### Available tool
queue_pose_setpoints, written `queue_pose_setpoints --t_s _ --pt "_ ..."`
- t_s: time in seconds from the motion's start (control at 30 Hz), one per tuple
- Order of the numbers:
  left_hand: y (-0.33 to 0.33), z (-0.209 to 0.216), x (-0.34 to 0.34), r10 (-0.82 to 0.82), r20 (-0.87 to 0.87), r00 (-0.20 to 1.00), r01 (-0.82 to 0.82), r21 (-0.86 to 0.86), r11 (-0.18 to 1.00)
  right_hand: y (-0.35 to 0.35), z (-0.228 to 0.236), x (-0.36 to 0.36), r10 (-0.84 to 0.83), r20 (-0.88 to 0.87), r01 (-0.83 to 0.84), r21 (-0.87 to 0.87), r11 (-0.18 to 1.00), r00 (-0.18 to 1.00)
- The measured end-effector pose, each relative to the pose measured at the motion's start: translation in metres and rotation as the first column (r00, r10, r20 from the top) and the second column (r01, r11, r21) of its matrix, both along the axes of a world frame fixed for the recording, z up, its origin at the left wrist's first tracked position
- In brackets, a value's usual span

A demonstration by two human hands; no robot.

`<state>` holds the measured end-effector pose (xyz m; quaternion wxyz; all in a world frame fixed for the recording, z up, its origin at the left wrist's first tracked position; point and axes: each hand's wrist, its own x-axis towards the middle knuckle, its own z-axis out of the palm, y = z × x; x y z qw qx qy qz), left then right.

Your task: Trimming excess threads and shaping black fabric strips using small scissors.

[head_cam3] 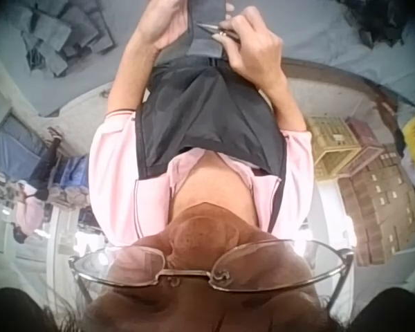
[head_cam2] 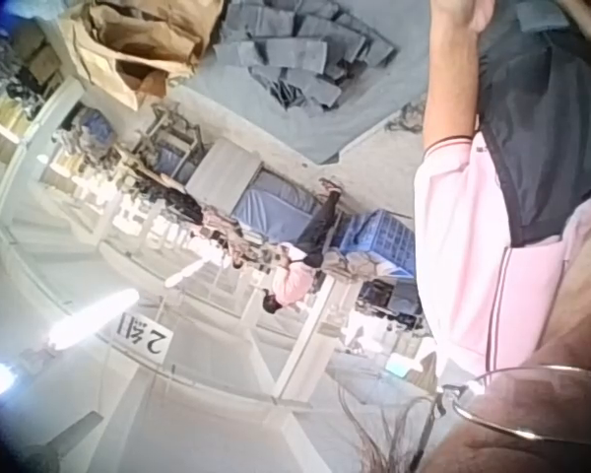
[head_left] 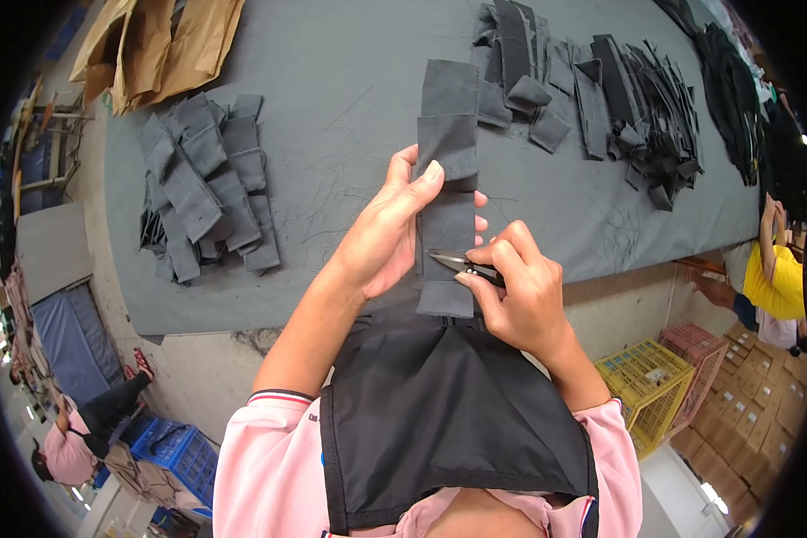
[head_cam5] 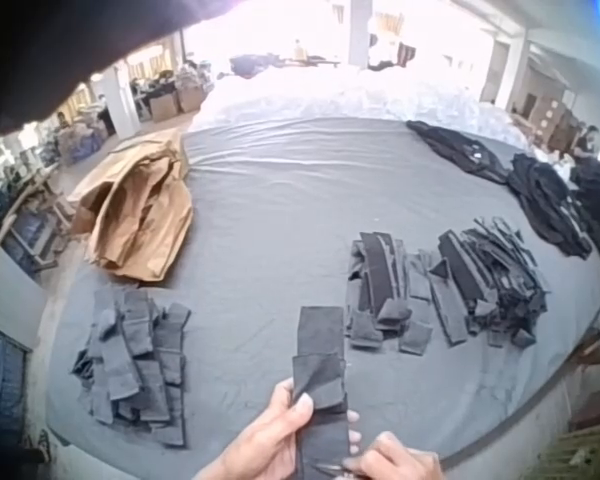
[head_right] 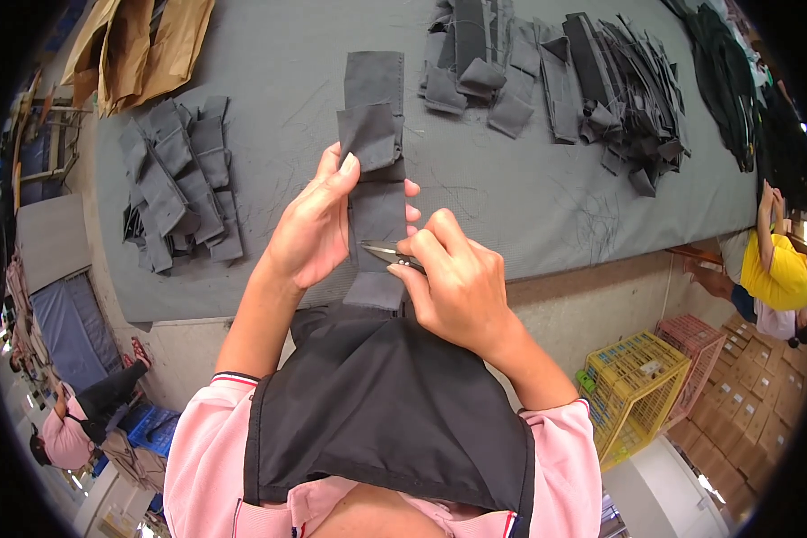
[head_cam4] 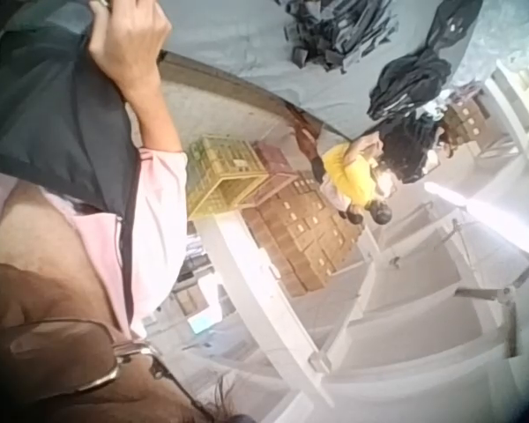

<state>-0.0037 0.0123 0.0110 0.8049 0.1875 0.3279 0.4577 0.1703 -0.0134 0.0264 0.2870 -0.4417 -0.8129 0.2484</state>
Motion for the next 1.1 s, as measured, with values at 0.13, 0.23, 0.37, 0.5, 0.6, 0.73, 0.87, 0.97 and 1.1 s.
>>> queue_pose_setpoints --t_s 0.13,0.23,0.37,0.5,0.6,0.73,0.87,0.97,1.1 --pt "-0.001 -0.001 0.002 0.006 0.021 1.0 -0.005 -0.011 1.0 0.001 -0.004 -0.001 0.037 -0.023 -0.038 -0.026 0.999 0.999" --pt "-0.001 -0.003 0.001 0.001 0.025 1.0 0.0 -0.033 0.999 -0.002 -0.008 0.003 0.069 0.032 -0.071 0.068 0.995 0.997" --pt "0.0 -0.007 -0.001 -0.023 0.109 0.994 0.032 -0.077 0.996 -0.007 -0.012 0.007 -0.054 -0.127 0.052 -0.021 0.998 0.99" --pt "-0.004 -0.01 -0.002 -0.002 0.076 0.997 0.014 -0.147 0.989 -0.002 -0.013 0.013 -0.213 -0.205 0.153 -0.275 0.949 0.955" --pt "-0.02 0.003 0.006 0.019 -0.105 0.994 -0.026 -0.06 0.998 0.008 -0.008 0.008 -0.178 -0.2 0.136 -0.207 0.969 0.963" --pt "-0.034 0.003 0.013 -0.004 -0.264 0.964 0.013 0.03 0.999 0.029 -0.045 -0.003 -0.126 -0.224 0.118 -0.048 0.992 0.966" --pt "-0.04 0.003 0.011 0.081 -0.334 0.939 -0.024 0.173 0.985 0.034 -0.051 -0.013 -0.193 -0.482 0.159 -0.111 0.981 0.855" --pt "-0.053 -0.005 0.01 0.097 -0.306 0.947 -0.065 0.114 0.991 0.039 -0.035 -0.022 -0.469 -0.729 -0.016 -0.548 0.836 0.498" --pt "-0.058 -0.002 0.004 -0.007 -0.22 0.975 -0.001 -0.036 0.999 0.046 -0.032 -0.031 -0.591 -0.712 -0.11 -0.669 0.735 0.38"
